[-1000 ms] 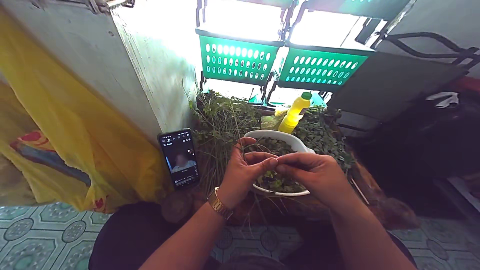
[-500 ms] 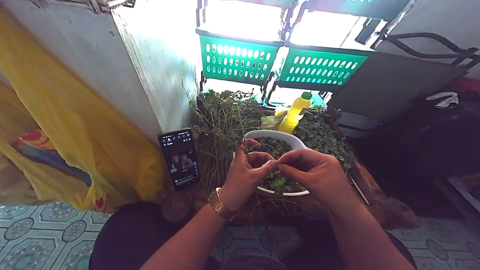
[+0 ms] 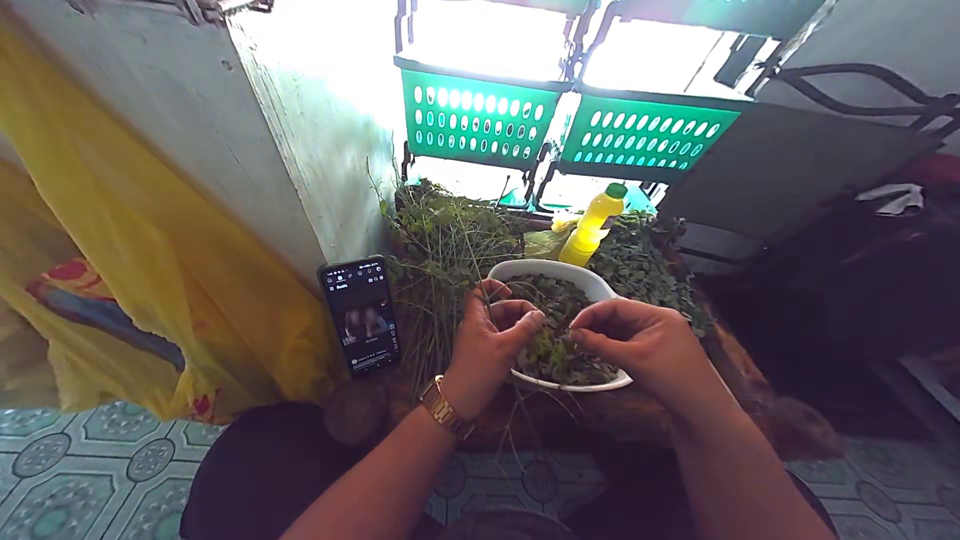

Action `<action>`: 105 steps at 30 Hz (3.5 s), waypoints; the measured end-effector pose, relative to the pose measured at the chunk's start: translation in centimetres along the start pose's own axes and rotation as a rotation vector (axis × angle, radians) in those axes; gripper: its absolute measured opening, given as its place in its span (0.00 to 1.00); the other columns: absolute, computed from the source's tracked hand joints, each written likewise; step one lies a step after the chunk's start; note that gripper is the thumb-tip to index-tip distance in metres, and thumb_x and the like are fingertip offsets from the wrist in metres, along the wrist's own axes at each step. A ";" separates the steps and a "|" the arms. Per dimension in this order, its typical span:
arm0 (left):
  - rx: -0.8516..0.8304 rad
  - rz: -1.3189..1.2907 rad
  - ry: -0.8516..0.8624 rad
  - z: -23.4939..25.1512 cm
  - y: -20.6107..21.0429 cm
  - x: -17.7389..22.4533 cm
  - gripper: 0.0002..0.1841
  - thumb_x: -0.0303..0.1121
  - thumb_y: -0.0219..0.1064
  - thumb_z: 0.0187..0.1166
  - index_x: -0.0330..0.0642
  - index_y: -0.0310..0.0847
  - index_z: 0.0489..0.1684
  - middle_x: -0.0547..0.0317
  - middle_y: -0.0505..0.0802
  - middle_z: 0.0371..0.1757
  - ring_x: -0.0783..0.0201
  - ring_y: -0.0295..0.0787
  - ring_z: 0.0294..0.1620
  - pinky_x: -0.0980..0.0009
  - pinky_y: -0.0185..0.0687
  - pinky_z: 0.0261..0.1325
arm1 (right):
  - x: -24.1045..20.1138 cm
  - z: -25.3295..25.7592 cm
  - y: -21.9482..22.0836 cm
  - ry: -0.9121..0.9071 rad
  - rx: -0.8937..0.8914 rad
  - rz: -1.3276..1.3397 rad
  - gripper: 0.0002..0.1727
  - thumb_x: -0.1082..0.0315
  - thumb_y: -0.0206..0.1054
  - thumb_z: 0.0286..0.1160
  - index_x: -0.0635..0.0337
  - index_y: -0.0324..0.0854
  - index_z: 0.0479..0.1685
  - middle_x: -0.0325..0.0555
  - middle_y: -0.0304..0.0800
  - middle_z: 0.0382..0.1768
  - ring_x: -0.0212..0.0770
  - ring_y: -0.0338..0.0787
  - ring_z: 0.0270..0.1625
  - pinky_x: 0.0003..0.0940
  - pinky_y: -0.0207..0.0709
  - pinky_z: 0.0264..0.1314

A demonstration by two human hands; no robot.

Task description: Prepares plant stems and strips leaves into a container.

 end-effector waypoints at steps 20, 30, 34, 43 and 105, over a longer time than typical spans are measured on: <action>0.108 -0.194 -0.027 -0.3 -0.6 0.0 0.23 0.30 0.73 0.80 0.53 0.65 0.67 0.63 0.93 0.51 0.70 0.92 0.48 0.71 0.87 0.55 | -0.6 -2.8 3.7 0.057 0.038 -0.186 0.13 0.60 0.64 0.85 0.47 0.90 0.60 0.29 0.95 0.53 0.24 0.92 0.50 0.28 0.88 0.54; 0.064 -0.394 -0.006 -0.6 0.8 -0.8 0.20 0.24 0.69 0.80 0.50 0.68 0.64 0.60 0.92 0.50 0.68 0.92 0.48 0.69 0.88 0.56 | 0.1 -1.6 6.3 0.230 0.218 0.751 0.10 0.73 0.73 0.75 0.62 0.89 0.53 0.48 0.94 0.47 0.37 0.93 0.45 0.31 0.89 0.51; 0.072 -0.405 0.018 -0.5 0.6 -0.9 0.19 0.25 0.72 0.79 0.51 0.70 0.61 0.60 0.92 0.49 0.69 0.91 0.45 0.72 0.88 0.51 | 0.3 -1.4 6.6 0.224 0.282 0.869 0.07 0.77 0.72 0.74 0.62 0.89 0.48 0.50 0.95 0.42 0.37 0.94 0.38 0.32 0.91 0.44; 0.106 -0.392 -0.010 0.1 0.7 -1.2 0.26 0.21 0.72 0.76 0.43 0.66 0.70 0.49 0.95 0.49 0.59 0.94 0.49 0.65 0.88 0.57 | 0.1 -1.1 5.5 0.175 0.339 0.802 0.06 0.82 0.74 0.67 0.71 0.90 0.40 0.56 0.95 0.37 0.41 0.95 0.35 0.35 0.92 0.43; 0.223 -0.347 0.015 0.2 -0.7 -0.7 0.14 0.26 0.67 0.84 0.49 0.68 0.59 0.61 0.90 0.50 0.65 0.92 0.48 0.65 0.89 0.57 | 2.6 -2.1 3.7 0.124 0.313 0.271 0.11 0.77 0.81 0.60 0.58 0.93 0.42 0.42 0.96 0.33 0.33 0.92 0.32 0.27 0.88 0.36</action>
Point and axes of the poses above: each hand's wrist, its own z-axis towards the middle knuckle, its own y-axis out of the palm, x = y × z, the point moved 5 cm from there along z, towards the middle knuckle
